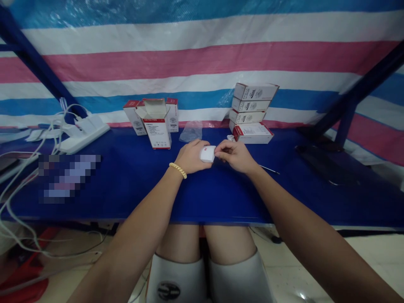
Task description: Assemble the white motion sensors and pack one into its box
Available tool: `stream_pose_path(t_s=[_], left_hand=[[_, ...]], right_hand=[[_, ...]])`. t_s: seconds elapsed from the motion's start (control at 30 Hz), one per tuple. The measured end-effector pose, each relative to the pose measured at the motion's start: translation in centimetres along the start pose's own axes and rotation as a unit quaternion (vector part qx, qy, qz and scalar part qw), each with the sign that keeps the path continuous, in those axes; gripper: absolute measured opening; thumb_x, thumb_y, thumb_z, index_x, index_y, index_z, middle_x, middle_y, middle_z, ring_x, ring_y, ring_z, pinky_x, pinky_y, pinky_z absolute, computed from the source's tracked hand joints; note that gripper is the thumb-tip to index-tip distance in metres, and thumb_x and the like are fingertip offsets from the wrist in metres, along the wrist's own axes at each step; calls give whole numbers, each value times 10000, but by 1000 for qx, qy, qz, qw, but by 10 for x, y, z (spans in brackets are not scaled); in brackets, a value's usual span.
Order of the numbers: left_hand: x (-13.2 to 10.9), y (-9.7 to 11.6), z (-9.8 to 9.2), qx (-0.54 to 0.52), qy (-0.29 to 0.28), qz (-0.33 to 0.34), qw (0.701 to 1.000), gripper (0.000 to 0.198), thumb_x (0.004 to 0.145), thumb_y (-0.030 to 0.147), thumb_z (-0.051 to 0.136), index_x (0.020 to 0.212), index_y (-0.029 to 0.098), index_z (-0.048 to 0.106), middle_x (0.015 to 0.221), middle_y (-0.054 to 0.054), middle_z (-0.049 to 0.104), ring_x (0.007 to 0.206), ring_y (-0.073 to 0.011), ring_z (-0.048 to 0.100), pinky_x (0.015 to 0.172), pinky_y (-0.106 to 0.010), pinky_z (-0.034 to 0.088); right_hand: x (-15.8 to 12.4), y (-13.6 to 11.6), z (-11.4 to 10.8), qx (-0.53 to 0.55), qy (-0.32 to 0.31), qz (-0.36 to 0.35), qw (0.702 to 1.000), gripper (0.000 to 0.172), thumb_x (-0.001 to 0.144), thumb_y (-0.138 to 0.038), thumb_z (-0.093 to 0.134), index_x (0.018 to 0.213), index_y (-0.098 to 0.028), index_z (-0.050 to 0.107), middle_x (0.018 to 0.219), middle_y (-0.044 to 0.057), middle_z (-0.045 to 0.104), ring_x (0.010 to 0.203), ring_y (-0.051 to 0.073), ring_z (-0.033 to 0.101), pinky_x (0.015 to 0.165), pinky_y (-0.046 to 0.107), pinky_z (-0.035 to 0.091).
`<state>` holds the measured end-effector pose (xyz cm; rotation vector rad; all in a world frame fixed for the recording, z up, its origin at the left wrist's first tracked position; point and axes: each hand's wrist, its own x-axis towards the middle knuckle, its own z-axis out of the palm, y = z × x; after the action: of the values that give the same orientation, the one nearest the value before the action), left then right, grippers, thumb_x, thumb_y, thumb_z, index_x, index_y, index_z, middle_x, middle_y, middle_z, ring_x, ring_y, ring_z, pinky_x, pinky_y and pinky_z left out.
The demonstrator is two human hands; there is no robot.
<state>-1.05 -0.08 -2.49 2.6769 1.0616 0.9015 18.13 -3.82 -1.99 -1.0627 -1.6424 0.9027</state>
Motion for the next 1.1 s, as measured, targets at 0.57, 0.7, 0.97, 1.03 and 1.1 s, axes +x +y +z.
stream_pose_path(t_s=[0.57,0.7,0.97,1.03,1.1], left_hand=[[1,4,-1,-5,-3,-38,999,519,622,348,772,1096,203,617,1064,-61,657,1013,-260,626,895,-394,512],[1,4,-1,-15,10,-43,999,507,627,352,768,1087,196,622,1068,-63,663,1010,-258,628,902,-395,511],[1,3,1,-12,13,-41,999,535,622,356,777,1107,203,613,1090,-63,658,1020,-258,626,898,-393,512],[1,3,0,-8,8,-41,999,544,621,354,781,1114,198,612,1091,-69,657,1023,-260,625,902,-392,510],[1,4,0,-6,8,-42,999,548,623,354,780,1118,190,611,1085,-73,657,1027,-262,624,904,-391,509]], right_hand=[[-2,2,9,-13,24,21,999,229,769,-376,657,829,-163,601,609,-5,560,482,74,488,457,243,382],[0,3,12,20,41,27,999,293,722,-400,695,850,-166,573,649,6,577,488,86,515,450,254,410],[-1,3,10,-37,42,4,998,189,765,-346,628,808,-168,582,641,2,553,563,95,501,519,257,401],[-2,2,9,-48,33,-7,998,158,777,-321,605,809,-169,574,663,6,555,589,99,498,551,263,400],[-3,1,9,-54,23,-13,998,149,788,-313,588,813,-170,557,682,8,554,605,103,495,571,267,396]])
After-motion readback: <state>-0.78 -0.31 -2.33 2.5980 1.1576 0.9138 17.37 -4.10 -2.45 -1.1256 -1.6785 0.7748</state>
